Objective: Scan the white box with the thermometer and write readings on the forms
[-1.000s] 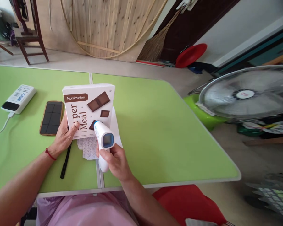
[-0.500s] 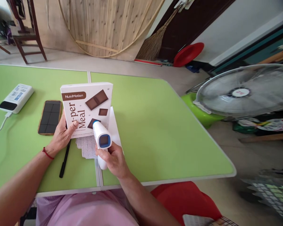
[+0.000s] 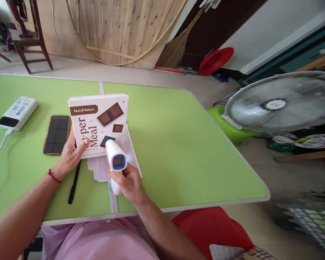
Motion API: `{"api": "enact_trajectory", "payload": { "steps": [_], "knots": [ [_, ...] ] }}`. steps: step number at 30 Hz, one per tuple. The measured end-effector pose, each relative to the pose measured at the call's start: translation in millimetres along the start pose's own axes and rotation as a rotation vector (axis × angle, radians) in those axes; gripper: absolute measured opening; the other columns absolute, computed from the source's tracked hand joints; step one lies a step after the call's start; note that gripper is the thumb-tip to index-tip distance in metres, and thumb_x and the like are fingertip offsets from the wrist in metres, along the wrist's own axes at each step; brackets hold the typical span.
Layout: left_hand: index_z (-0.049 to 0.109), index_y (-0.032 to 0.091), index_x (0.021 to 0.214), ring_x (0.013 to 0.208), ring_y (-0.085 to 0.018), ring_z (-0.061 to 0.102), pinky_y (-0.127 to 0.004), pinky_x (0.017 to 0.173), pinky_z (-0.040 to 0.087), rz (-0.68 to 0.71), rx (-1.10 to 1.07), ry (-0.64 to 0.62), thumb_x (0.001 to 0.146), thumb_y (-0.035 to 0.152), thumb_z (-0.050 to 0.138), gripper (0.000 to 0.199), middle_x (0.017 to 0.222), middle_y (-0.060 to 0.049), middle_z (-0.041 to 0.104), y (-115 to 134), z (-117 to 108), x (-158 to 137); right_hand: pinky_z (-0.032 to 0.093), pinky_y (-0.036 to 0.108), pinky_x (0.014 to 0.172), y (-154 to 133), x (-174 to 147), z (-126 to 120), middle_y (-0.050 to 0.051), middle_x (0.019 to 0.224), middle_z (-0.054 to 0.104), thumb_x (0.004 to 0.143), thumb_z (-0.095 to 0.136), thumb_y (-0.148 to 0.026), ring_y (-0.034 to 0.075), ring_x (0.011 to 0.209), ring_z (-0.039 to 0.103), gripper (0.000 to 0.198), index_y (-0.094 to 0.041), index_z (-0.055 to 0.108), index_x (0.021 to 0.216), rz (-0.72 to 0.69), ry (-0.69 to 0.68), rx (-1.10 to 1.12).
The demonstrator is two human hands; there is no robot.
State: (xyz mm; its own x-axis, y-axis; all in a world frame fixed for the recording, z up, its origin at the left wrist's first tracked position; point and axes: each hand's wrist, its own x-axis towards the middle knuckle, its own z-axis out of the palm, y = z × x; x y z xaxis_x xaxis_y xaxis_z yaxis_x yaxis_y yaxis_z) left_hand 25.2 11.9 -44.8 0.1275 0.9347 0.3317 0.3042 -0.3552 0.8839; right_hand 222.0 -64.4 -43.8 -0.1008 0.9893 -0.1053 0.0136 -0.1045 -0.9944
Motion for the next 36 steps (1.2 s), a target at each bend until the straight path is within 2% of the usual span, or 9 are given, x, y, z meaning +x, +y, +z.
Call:
{"api": "enact_trajectory", "payload": {
  "steps": [7, 14, 36],
  "knots": [
    [0.051, 0.020, 0.128, 0.123, -0.031, 0.057, -0.048, 0.107, 0.047, -0.006, 0.008, 0.002, 0.092, 0.061, 0.051, 0.055, 0.136, -0.013, 0.059, -1.7, -0.7, -0.2, 0.042, 0.028, 0.055, -0.8, -0.3, 2.0, -0.001, 0.064, 0.056, 0.071, 0.063, -0.036, 0.014, 0.059, 0.048, 0.015, -0.021, 0.059, 0.070, 0.011, 0.001, 0.030],
    [0.054, 0.020, 0.122, 0.110, -0.029, 0.064, -0.046, 0.097, 0.053, -0.037, 0.028, 0.002, 0.092, 0.061, 0.052, 0.051, 0.126, -0.012, 0.065, -4.8, -2.0, -1.7, 0.042, 0.027, 0.054, -2.4, -0.3, 1.1, -0.001, 0.063, 0.056, 0.072, 0.063, -0.037, 0.014, 0.058, 0.047, 0.016, -0.021, 0.060, 0.069, -0.006, -0.011, 0.020],
    [0.054, 0.020, 0.123, 0.116, -0.030, 0.061, -0.046, 0.100, 0.052, 0.008, 0.027, -0.009, 0.090, 0.062, 0.054, 0.053, 0.132, -0.012, 0.061, -2.8, -6.1, 1.7, 0.043, 0.026, 0.052, -3.0, -0.1, 2.4, -0.002, 0.060, 0.055, 0.066, 0.065, -0.035, 0.013, 0.056, 0.047, 0.015, -0.021, 0.060, 0.068, 0.047, 0.008, 0.040]
  ]
}}
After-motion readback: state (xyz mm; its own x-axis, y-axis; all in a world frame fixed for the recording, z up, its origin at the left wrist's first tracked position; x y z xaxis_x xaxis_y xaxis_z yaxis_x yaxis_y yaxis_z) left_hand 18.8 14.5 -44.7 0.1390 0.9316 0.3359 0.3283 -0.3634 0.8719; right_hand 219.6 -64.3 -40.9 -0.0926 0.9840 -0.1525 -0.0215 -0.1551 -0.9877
